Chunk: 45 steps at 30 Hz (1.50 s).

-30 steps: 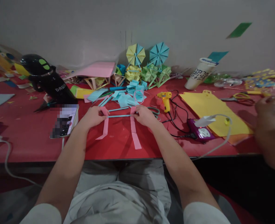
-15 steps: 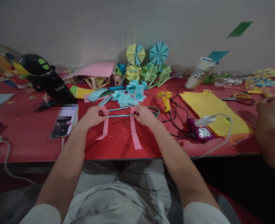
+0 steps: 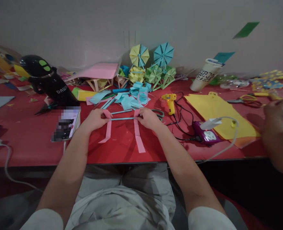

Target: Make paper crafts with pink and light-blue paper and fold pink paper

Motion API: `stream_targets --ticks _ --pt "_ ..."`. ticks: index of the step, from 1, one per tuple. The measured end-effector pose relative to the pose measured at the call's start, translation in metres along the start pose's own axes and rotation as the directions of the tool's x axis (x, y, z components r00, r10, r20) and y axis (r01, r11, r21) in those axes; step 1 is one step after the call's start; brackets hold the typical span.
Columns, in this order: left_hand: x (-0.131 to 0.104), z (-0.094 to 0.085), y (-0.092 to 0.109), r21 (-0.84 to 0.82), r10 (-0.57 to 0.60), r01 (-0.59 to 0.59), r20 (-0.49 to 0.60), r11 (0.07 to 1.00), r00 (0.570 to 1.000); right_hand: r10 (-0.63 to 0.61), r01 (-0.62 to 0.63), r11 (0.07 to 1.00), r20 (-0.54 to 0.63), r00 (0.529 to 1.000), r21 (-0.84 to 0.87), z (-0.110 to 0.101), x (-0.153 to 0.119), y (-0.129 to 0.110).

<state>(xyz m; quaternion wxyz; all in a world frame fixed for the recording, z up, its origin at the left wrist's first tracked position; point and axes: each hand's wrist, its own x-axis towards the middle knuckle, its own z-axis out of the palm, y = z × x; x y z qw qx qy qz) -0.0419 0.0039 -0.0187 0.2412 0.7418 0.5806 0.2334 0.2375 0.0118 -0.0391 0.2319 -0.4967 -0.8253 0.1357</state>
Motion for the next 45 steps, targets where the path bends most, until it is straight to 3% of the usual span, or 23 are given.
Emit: stream_targets --ticks 12,45 --pt "-0.001 0.0 0.007 -0.014 -0.061 0.061 0.015 0.998 0.998 -0.009 0.009 1.0 -0.001 1.0 0.014 0.001 0.0 0.001" --pt "-0.002 -0.001 0.009 0.009 -0.037 0.037 0.019 0.999 0.999 0.02 -0.02 0.999 0.01 1.0 0.032 -0.001 0.0 -0.004"
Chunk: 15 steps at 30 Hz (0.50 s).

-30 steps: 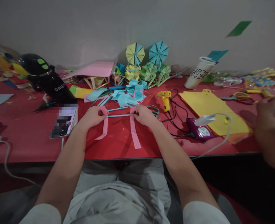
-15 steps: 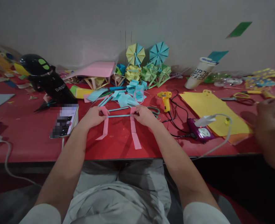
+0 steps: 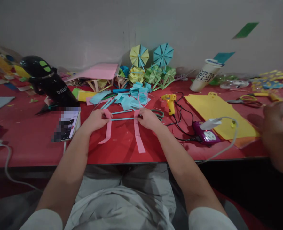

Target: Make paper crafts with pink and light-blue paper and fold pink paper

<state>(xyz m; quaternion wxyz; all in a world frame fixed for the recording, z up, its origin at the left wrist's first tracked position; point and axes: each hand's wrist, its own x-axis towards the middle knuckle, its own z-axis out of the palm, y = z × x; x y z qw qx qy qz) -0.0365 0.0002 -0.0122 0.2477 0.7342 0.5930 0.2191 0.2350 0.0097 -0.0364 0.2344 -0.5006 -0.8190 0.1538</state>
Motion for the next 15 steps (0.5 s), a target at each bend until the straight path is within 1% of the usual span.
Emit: stream_targets --ticks 6,11,15 --pt "0.0006 0.0011 -0.0022 -0.008 0.002 -0.002 -0.004 1.0 1.0 -0.011 0.011 1.0 0.001 1.0 0.007 0.0005 -0.0002 0.0016" --pt "-0.0003 -0.0001 0.0013 -0.005 -0.016 0.016 0.007 1.0 1.0 -0.01 0.011 1.0 -0.016 1.0 0.023 0.0006 -0.0005 0.0021" --pt "-0.0001 -0.0001 0.0018 -0.007 -0.004 0.004 -0.001 1.0 1.0 -0.012 0.012 0.999 -0.016 1.0 0.031 -0.0002 -0.0003 0.0004"
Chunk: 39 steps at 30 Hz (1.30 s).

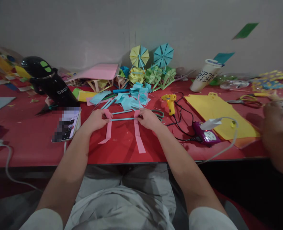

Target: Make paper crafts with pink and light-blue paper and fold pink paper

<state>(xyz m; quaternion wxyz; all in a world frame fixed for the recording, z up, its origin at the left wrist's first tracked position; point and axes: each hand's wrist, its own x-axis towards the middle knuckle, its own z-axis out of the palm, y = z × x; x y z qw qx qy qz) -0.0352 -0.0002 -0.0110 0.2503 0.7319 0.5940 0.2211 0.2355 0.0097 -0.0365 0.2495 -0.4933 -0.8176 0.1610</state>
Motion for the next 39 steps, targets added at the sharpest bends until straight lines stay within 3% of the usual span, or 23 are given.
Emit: stream_targets --ticks 21,30,35,39 --pt "0.001 0.0 -0.008 -0.001 0.042 -0.042 0.02 0.999 0.999 -0.036 0.036 0.999 0.014 0.999 -0.003 -0.001 -0.002 0.0" --pt "0.001 -0.005 -0.009 0.206 0.098 -0.072 -0.119 0.976 0.988 -0.037 0.037 0.999 0.009 0.999 -0.024 -0.004 -0.002 0.004" --pt "0.005 0.0 -0.011 0.264 0.029 -0.002 -0.101 0.964 0.994 -0.045 0.045 0.999 -0.019 0.999 -0.017 -0.003 -0.001 0.006" --pt "0.005 0.0 -0.012 0.243 0.059 -0.038 -0.081 0.969 0.995 -0.047 0.046 0.999 -0.023 0.999 -0.008 -0.004 -0.001 0.006"
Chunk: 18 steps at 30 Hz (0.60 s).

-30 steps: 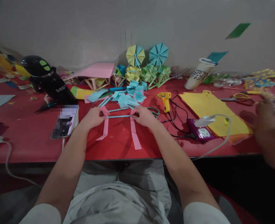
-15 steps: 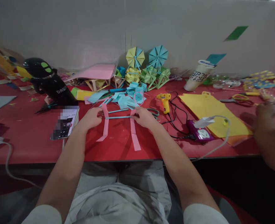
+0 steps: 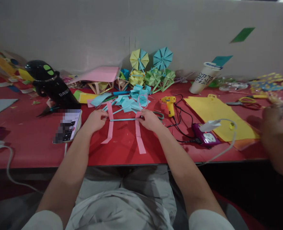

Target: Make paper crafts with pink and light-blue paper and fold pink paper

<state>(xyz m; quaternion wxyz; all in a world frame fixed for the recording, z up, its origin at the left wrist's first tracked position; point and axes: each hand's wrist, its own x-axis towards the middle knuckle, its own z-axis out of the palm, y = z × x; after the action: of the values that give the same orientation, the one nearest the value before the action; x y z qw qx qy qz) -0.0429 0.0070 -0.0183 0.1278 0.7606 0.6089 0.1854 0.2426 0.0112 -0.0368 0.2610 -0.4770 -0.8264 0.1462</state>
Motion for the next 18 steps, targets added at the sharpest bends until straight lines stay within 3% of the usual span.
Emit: stream_targets --ticks 4,13,16,18 --pt "0.0004 0.0009 -0.001 -0.017 0.018 -0.018 0.021 1.0 1.0 0.015 -0.015 1.0 0.009 1.0 -0.005 -0.001 -0.0002 -0.0011" --pt "0.0002 0.0031 0.0081 -0.058 -0.105 0.104 -0.012 0.993 0.994 0.035 -0.035 0.999 -0.006 0.999 -0.003 0.0013 -0.0001 -0.0005" --pt "0.0005 0.0053 0.0074 -0.133 -0.122 0.112 -0.071 0.985 0.99 0.035 -0.035 0.999 -0.002 0.999 0.0 0.0015 0.0002 0.0003" --pt "0.002 0.0068 0.0053 -0.197 -0.144 0.11 -0.166 0.974 0.976 0.032 -0.032 0.999 0.001 0.999 -0.003 0.0014 0.0002 0.0008"
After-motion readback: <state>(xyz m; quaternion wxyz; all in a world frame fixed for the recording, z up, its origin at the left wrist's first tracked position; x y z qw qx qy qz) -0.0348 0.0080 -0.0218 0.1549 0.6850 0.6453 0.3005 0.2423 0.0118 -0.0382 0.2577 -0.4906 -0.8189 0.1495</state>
